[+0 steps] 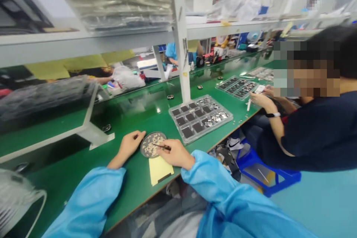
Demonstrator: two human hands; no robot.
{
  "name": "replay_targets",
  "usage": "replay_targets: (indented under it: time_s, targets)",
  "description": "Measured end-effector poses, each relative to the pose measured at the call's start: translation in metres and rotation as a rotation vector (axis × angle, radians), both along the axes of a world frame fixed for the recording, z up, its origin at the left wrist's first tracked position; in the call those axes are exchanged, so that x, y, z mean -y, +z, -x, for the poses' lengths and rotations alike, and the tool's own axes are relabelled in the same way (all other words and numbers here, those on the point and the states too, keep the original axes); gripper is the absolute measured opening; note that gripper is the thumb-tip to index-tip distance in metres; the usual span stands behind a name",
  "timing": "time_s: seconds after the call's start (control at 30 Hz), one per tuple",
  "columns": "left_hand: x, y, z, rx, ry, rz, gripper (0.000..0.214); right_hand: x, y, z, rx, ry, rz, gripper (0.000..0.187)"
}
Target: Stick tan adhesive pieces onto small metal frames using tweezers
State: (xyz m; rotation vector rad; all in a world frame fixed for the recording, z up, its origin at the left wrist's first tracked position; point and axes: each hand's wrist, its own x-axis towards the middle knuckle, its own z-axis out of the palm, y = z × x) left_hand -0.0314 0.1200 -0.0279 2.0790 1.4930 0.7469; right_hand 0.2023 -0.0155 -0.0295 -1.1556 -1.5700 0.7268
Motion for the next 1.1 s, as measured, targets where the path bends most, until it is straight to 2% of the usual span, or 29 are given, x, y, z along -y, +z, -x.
replay_targets:
  time_s: [0.13,0.23,0.37,0.47,0.53,0.6,0.67,0.73,0.8,0.9,1.0,1.1]
  targets:
    - [-0.025,0.001,-0.004,0.001,-0.006,0.055,0.053,0.006,0.012,-0.005,-0.103,-0.032,-0.088,0.031]
    - [-0.063,0.009,-0.027,-0.014,-0.056,0.061,0.049,0.008,0.016,-0.006,-0.143,-0.025,-0.109,0.028]
    - [-0.131,0.019,-0.085,-0.11,-0.153,0.002,0.038,0.007,0.013,-0.002,-0.125,0.004,-0.053,0.015]
    - [-0.177,0.021,-0.137,-0.209,-0.202,-0.038,0.056,0.007,0.01,-0.001,-0.125,-0.003,-0.031,0.01]
    - [-0.198,0.021,-0.168,-0.259,-0.216,-0.043,0.069,0.007,0.01,-0.002,-0.13,-0.021,-0.034,0.008]
    - [-0.209,0.02,-0.19,-0.296,-0.218,-0.042,0.07,0.006,0.011,-0.003,-0.122,-0.063,-0.044,0.007]
    - [-0.212,0.021,-0.199,-0.316,-0.214,-0.044,0.059,0.006,0.012,-0.005,-0.107,-0.12,-0.041,0.015]
    - [-0.208,0.024,-0.196,-0.319,-0.21,-0.046,0.046,0.007,0.011,-0.008,-0.103,-0.152,-0.006,0.032]
    - [-0.2,0.027,-0.18,-0.304,-0.201,-0.038,0.035,0.009,0.008,-0.012,-0.129,-0.136,0.078,0.045]
    - [-0.182,0.026,-0.14,-0.243,-0.125,-0.021,0.039,0.011,0.001,-0.016,-0.258,-0.061,0.255,0.046]
    - [-0.146,0.02,-0.09,-0.142,-0.031,-0.045,0.038,0.011,-0.003,-0.016,-0.38,-0.006,0.301,0.044]
    - [-0.085,0.012,-0.045,0.168,0.073,-0.174,0.035,0.01,-0.003,-0.014,-0.338,0.089,0.219,0.035]
